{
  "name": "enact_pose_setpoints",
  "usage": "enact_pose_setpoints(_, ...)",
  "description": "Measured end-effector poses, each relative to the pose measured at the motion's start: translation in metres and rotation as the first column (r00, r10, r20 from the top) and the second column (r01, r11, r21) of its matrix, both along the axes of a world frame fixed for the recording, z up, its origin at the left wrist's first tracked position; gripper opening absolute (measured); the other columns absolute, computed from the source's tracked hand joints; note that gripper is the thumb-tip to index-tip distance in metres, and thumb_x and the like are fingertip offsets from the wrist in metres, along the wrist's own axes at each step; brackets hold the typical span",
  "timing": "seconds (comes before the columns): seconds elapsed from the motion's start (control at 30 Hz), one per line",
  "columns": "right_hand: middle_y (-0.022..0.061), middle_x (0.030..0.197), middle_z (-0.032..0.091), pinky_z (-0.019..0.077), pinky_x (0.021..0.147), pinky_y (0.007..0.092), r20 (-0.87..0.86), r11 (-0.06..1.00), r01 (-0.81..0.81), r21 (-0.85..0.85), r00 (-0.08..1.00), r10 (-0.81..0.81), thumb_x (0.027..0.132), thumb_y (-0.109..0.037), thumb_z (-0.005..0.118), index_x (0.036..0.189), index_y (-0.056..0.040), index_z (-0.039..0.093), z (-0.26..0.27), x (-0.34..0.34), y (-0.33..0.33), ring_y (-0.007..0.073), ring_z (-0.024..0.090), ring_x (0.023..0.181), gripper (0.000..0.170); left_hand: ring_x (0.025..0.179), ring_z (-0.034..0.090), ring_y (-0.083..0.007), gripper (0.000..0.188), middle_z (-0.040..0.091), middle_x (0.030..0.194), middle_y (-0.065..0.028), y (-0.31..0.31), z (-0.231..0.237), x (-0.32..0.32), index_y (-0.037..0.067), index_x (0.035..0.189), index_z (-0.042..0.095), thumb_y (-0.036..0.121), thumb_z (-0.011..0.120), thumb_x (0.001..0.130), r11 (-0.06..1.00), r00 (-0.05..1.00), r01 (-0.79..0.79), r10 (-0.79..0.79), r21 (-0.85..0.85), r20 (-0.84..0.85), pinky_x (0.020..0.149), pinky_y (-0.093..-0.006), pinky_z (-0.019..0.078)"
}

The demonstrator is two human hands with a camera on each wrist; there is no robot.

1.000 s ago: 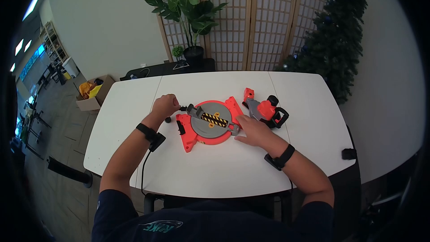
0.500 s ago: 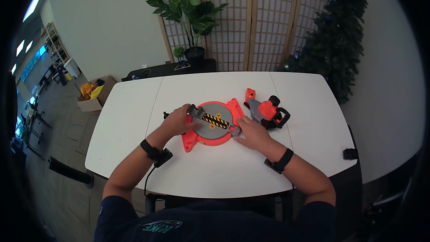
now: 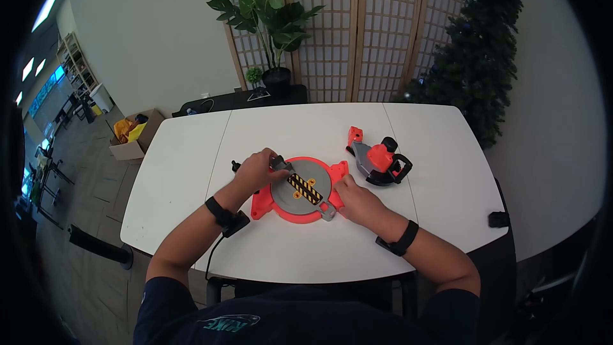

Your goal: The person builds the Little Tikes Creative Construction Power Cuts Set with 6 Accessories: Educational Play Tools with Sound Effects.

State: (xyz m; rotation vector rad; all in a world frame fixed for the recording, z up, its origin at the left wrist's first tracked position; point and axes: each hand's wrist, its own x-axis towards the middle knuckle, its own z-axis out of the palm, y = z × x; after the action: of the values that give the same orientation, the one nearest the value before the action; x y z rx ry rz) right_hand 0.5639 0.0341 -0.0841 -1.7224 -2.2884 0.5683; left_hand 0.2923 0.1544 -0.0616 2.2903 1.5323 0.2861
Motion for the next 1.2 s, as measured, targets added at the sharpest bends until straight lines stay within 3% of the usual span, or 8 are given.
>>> enact_pose_setpoints(0.2,0.0206,0.132,0.048,0.0563,0.089,0.0436,0.085,0.994,-0.086,0.066,0.993,0.080,0.068,-0.019,0.088,0.134,0.0008,0.043,-0.004,0.006,0.011,0.0399,0.065,0.106,0.081,0.094,0.070,-0.0297,0.054,0.071,0.104,-0.0168,0.003,-0.007,0.006,-0.001,0.113,0.068,0.040,0.079,0.080,0.997,0.997,0.054,-0.050,0.060,-0.060,0.085,-0.0371,0.0561)
enact_pose_setpoints(0.27,0.0247,0.142,0.044,0.0543,0.095,0.0441,0.179,0.917,-0.246,0.313,0.964,0.198,0.063,-0.025,0.092,0.141,0.0017,0.038,-0.013,0.011,0.019,0.0423,0.062,0.112,0.098,0.093,0.070,-0.0295,0.050,0.071,0.103,-0.0164,0.003,-0.008,0.007,0.000,0.110,0.070,0.039,0.079,0.079,0.995,0.995,0.070,-0.064,0.075,-0.079,0.085,-0.0368,0.0560)
enact_pose_setpoints(0.37,0.0244,0.153,0.035,0.0450,0.109,0.0401,0.145,0.983,-0.167,0.074,0.977,0.155,0.061,-0.027,0.093,0.148,0.0061,0.032,-0.003,0.008,0.024,0.0368,0.049,0.134,0.111,0.092,0.070,-0.0296,0.046,0.071,0.103,-0.0158,0.001,-0.006,0.007,0.001,0.105,0.073,0.038,0.079,0.078,0.993,0.993,0.064,-0.054,0.096,-0.107,0.084,-0.0371,0.0560)
enact_pose_setpoints(0.47,0.0252,0.155,0.033,0.0459,0.108,0.0393,0.152,0.987,-0.156,-0.050,0.975,0.162,0.058,-0.027,0.094,0.148,0.0068,0.031,0.010,0.006,0.026,0.0362,0.050,0.133,0.115,0.092,0.070,-0.0293,0.048,0.071,0.103,-0.0161,0.000,-0.003,0.006,0.001,0.107,0.072,0.038,0.080,0.078,0.996,0.991,0.068,-0.060,0.063,-0.118,0.084,-0.0372,0.0560)
enact_pose_setpoints(0.7,0.0268,0.154,0.034,0.0522,0.098,0.0397,0.263,0.978,-0.206,-0.025,0.943,0.205,0.052,-0.024,0.096,0.148,0.0066,0.031,0.007,0.006,0.032,0.0384,0.059,0.121,0.120,0.093,0.069,-0.0296,0.048,0.071,0.102,-0.0162,0.008,-0.008,0.006,0.001,0.108,0.072,0.038,0.082,0.078,0.991,0.985,0.124,-0.116,0.058,-0.126,0.085,-0.0374,0.0555)
enact_pose_setpoints(0.77,0.0321,0.146,0.042,0.0562,0.090,0.0413,0.247,0.970,-0.234,0.074,0.946,0.209,0.047,-0.017,0.096,0.135,0.0075,0.041,0.004,0.006,0.032,0.0410,0.065,0.107,0.107,0.093,0.069,-0.0298,0.048,0.071,0.101,-0.0163,0.010,-0.004,0.008,0.001,0.108,0.072,0.037,0.082,0.078,0.989,0.982,0.137,-0.128,0.058,-0.140,0.085,-0.0375,0.0554)
enact_pose_setpoints(0.97,0.0296,0.149,0.039,0.0556,0.088,0.0416,0.263,0.969,-0.243,0.042,0.939,0.223,0.049,-0.021,0.097,0.140,0.0063,0.037,0.001,0.007,0.036,0.0416,0.065,0.104,0.113,0.091,0.070,-0.0321,0.042,0.072,0.097,-0.0198,0.016,-0.002,0.011,-0.002,0.102,0.070,0.031,0.081,0.078,0.986,0.985,0.163,-0.164,-0.021,-0.055,0.083,-0.0395,0.0552)
enact_pose_setpoints(1.2,0.0284,0.147,0.041,0.0559,0.087,0.0427,0.268,0.973,-0.227,0.046,0.941,0.207,0.049,-0.019,0.097,0.137,0.0058,0.039,0.002,0.006,0.035,0.0421,0.065,0.103,0.109,0.102,0.069,-0.0304,0.048,0.072,0.110,-0.0167,0.025,-0.003,0.019,0.006,0.122,0.066,0.028,0.080,0.082,0.974,0.974,0.219,-0.222,-0.065,-0.045,0.090,-0.0378,0.0543)
